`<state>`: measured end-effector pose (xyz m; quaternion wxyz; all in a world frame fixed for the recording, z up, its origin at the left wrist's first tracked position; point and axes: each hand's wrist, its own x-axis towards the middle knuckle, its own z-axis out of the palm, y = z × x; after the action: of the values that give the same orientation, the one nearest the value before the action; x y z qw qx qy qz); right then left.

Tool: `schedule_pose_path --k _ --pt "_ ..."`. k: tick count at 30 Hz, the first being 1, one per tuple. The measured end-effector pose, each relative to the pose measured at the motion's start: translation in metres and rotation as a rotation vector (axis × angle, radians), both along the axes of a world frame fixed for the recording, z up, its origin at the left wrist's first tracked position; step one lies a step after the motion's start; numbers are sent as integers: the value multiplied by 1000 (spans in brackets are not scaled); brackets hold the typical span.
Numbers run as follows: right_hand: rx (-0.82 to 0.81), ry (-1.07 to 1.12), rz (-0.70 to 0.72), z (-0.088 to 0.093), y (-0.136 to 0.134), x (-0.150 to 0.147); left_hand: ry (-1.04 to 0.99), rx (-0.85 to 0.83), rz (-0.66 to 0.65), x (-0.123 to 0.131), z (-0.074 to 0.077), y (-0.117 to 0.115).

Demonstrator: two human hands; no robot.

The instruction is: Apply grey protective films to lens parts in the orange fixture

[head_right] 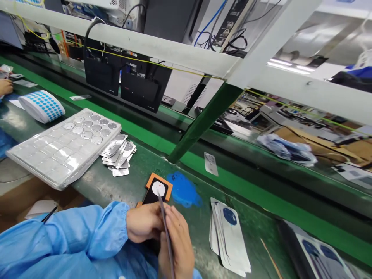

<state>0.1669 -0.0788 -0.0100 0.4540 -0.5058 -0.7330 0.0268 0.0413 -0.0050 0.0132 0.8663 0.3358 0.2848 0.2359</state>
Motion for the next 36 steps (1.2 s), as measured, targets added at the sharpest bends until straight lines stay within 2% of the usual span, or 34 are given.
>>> schedule_pose_path --k 2,4,5,7,10,13,19,31,36 --pt "10 -67 40 5 18 18 252 413 77 -15 -10 10" --pt "0 -239 90 6 42 37 498 797 255 -35 -23 25" --pt "1 -337 116 4 53 44 592 908 340 -45 -31 34" --pt "1 -490 151 -6 73 53 728 1014 444 -61 -45 48" --pt "-35 -595 179 -23 87 54 807 1082 451 -70 -61 56" --pt "-89 -619 184 -31 86 46 799 1137 425 -68 -67 56" --pt "-202 -626 165 -26 80 36 811 1138 431 -66 -67 55" --pt "-362 -615 220 -13 84 39 811 1137 428 -67 -62 53" --pt "-393 -594 228 -19 85 36 788 1217 422 -66 -54 53"
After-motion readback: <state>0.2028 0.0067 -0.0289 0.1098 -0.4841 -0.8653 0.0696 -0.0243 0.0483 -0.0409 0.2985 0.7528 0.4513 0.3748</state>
